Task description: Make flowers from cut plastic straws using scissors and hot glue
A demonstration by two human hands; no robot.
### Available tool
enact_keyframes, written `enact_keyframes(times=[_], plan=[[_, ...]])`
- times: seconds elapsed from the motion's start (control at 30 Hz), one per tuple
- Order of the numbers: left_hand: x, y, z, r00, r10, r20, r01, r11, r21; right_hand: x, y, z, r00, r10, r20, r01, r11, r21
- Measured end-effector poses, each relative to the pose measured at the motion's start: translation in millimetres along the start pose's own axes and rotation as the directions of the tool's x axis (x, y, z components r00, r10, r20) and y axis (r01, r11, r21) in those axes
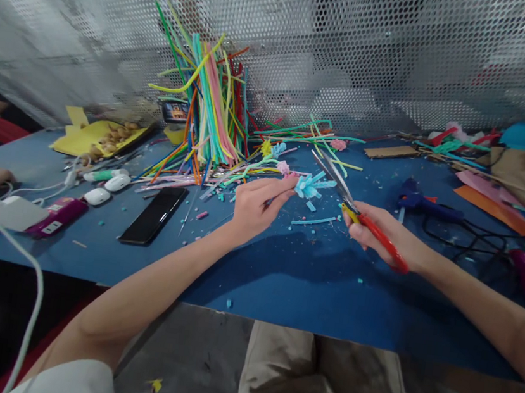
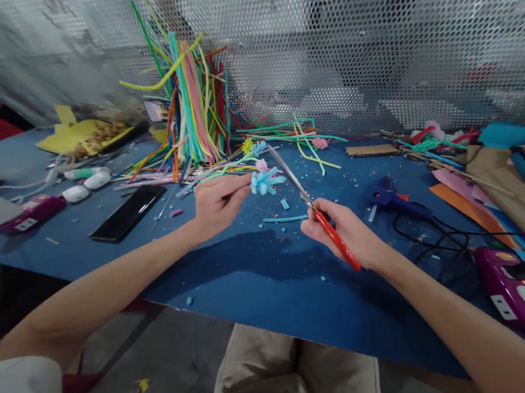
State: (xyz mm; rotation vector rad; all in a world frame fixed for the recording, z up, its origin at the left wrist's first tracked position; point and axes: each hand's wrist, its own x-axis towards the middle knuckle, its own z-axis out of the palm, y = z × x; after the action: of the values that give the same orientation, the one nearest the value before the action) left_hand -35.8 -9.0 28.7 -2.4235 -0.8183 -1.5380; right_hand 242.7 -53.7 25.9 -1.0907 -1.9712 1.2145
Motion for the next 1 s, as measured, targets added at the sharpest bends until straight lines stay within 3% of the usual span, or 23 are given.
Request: enact_keyframes(times=[0.13,0.7,1.0], plan=[[-0.2,-3.5,-2.8,0.994,0.108,0.016,-0.108,0.994,0.002,-1.5,-3.6,-7.9,0.999,-0.030,0.032,0.035,0.990,-0.138],[1.3,0.5,-1.5,0.982,0.189,0.025,-0.189,0.982,0.014,-2.3,-7.9,-6.9,1.000,-0.025,-0.018,0.022,0.984,-0.176],[0.0,0.6,-1.8,0.985,0.165,0.050,-0.166,0.986,0.027,-1.1,-4.8,-5.6,0.996,-0.051,-0.068,0.037,0.981,-0.191]])
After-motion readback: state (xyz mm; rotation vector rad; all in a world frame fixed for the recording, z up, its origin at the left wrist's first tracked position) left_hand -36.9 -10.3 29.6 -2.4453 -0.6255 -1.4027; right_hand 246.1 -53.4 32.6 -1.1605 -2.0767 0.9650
